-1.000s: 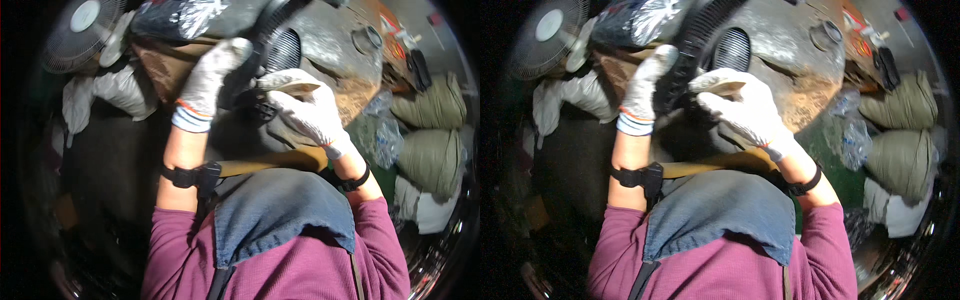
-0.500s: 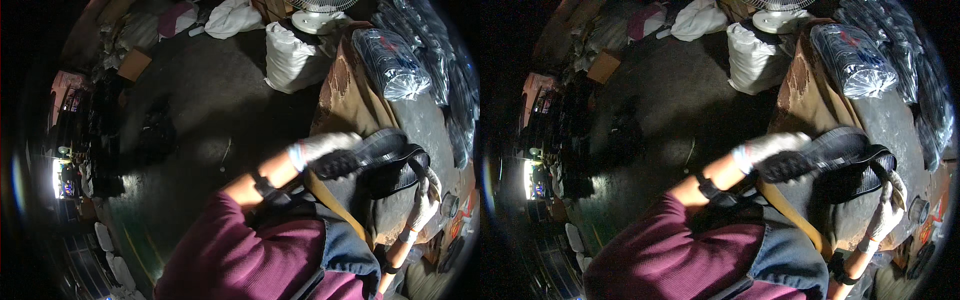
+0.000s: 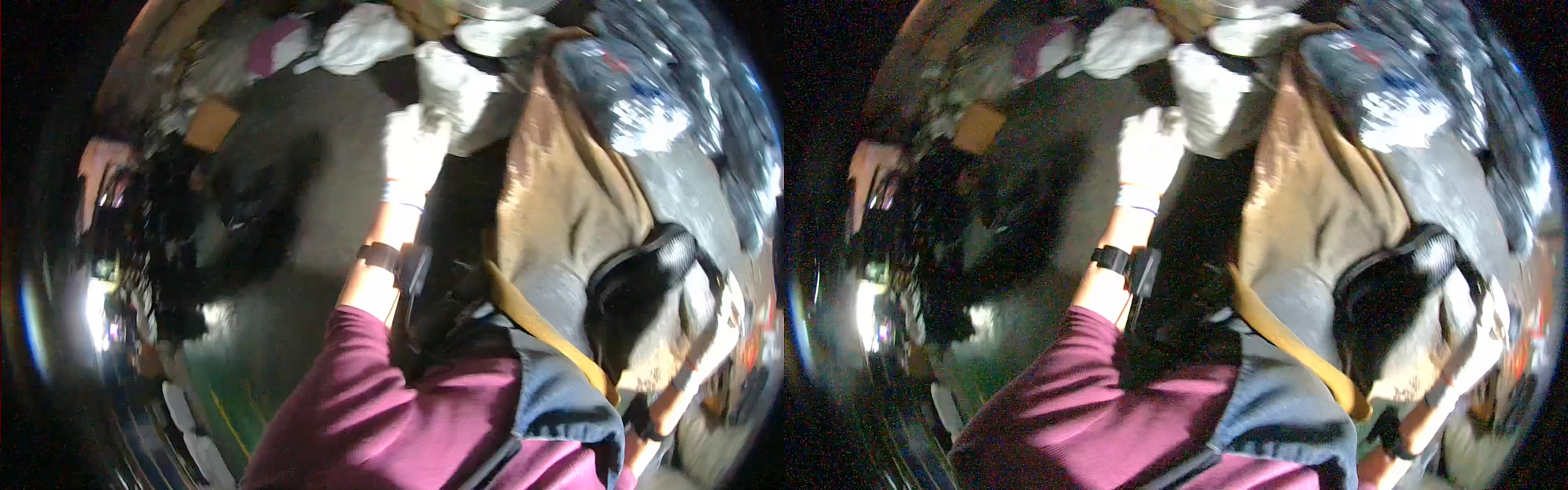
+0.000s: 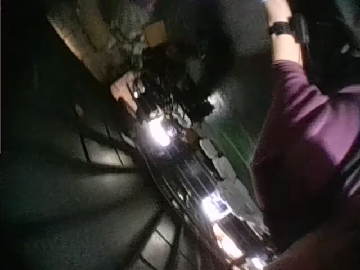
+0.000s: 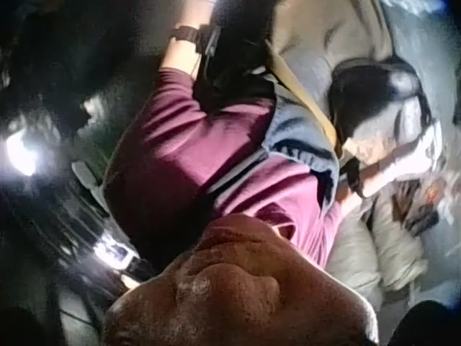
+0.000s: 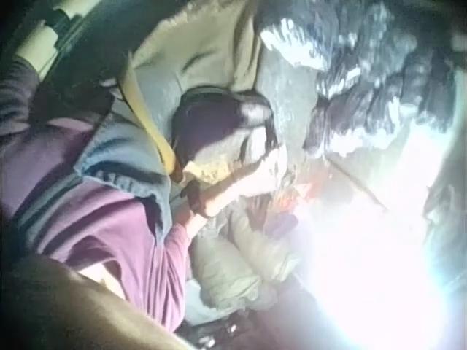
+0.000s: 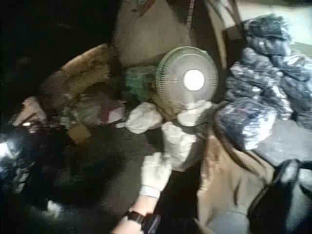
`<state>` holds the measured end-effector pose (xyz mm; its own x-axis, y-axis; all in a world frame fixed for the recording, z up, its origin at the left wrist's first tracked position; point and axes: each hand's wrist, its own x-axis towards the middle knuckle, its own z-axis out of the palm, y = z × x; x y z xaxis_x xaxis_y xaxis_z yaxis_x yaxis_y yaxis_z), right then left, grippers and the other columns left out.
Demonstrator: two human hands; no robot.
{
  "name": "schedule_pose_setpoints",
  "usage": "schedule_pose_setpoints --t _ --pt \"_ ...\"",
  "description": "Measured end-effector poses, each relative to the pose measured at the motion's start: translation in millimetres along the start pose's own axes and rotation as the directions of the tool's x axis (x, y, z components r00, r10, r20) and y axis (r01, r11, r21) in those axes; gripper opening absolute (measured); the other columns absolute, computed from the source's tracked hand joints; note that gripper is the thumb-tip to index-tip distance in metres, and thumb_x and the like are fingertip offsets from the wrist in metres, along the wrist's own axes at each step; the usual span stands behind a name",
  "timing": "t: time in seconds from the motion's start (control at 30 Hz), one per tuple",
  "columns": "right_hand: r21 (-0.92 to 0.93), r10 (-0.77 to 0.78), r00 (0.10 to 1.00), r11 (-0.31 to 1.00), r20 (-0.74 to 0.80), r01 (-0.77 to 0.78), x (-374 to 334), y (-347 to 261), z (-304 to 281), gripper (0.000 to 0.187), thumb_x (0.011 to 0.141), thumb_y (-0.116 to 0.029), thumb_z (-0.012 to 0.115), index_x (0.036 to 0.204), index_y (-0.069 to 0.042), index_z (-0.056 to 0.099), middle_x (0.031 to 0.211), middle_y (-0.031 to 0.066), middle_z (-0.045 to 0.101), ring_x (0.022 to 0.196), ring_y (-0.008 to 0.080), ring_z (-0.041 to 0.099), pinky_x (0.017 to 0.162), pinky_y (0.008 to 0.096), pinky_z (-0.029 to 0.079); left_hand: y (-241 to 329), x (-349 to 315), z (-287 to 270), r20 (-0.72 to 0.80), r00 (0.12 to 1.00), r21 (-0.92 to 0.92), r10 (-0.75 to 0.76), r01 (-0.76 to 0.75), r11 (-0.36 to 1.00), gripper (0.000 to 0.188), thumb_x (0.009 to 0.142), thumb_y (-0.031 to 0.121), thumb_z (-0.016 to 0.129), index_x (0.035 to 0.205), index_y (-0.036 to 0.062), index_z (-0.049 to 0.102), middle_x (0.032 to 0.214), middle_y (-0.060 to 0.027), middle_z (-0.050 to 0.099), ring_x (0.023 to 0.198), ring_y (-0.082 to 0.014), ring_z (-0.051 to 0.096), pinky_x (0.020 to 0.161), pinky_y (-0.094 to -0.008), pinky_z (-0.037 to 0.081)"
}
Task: Applying adhesive glue onto shoe outsoles using a brush tool and packing them together.
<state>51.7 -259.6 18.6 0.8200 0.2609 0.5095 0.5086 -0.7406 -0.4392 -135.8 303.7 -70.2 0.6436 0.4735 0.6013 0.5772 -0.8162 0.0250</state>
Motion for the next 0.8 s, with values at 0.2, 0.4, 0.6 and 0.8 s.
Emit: schedule_pose_setpoints --t 0.2,0.4,0.6,0.8 --pt "0.013 -0.125 0.978 0.992 -0.166 0.129 -1.4 55.5 1.6 0.036 0.103 -0.017 0.052 0.128 0.001 0.069 0.128 0.0168 0.071 0.116 0.0321 0.066 0.107 0.0411 0.047 242.7 -55.2 -15.9 0.557 0.547 -0.775 0.625 0.612 0.156 0.059 0.1 0.023 0.066 0.151 -0.001 0.048 0.148 -0.0194 0.056 0.135 -0.0298 0.056 0.116 -0.0432 0.043" --pt "-0.225 -0.229 0.881 0.964 -0.414 0.145 27.6 159.1 -55.7 0.026 0.1 -0.016 0.063 0.123 -0.012 0.075 0.123 0.0066 0.073 0.115 0.0237 0.067 0.101 0.0352 0.052 319.8 -54.2 -33.9 0.452 0.612 -0.812 0.649 -0.018 0.584 0.073 0.091 0.027 0.074 0.151 -0.0032 0.045 0.135 -0.0287 0.062 0.124 -0.0429 0.06 0.108 -0.0487 0.047" --pt "-0.438 0.059 0.952 0.878 -0.302 -0.193 39.4 215.0 -67.9 0.025 0.091 -0.022 0.064 0.113 -0.017 0.076 0.103 0.0088 0.075 0.1 0.0282 0.07 0.092 0.0382 0.054 329.6 -72.6 -38.6 0.105 0.742 -0.717 0.662 -0.405 0.568 0.054 0.081 0.038 0.083 0.121 0.0056 0.067 0.135 -0.0205 0.059 0.129 -0.0399 0.053 0.109 -0.0531 0.041" --pt "-0.557 0.248 0.959 0.781 -0.139 -0.283 50.2 227.8 -39.2 0.018 0.09 -0.03 0.066 0.1 -0.025 0.08 0.093 0.0047 0.078 0.089 0.0236 0.072 0.075 0.0391 0.052 316.1 -97.4 -20.9 0.092 0.719 -0.607 0.689 -0.508 0.612 0.043 0.079 0.034 0.084 0.107 0.0043 0.069 0.139 -0.0187 0.057 0.137 -0.0419 0.046 0.113 -0.0559 0.037"
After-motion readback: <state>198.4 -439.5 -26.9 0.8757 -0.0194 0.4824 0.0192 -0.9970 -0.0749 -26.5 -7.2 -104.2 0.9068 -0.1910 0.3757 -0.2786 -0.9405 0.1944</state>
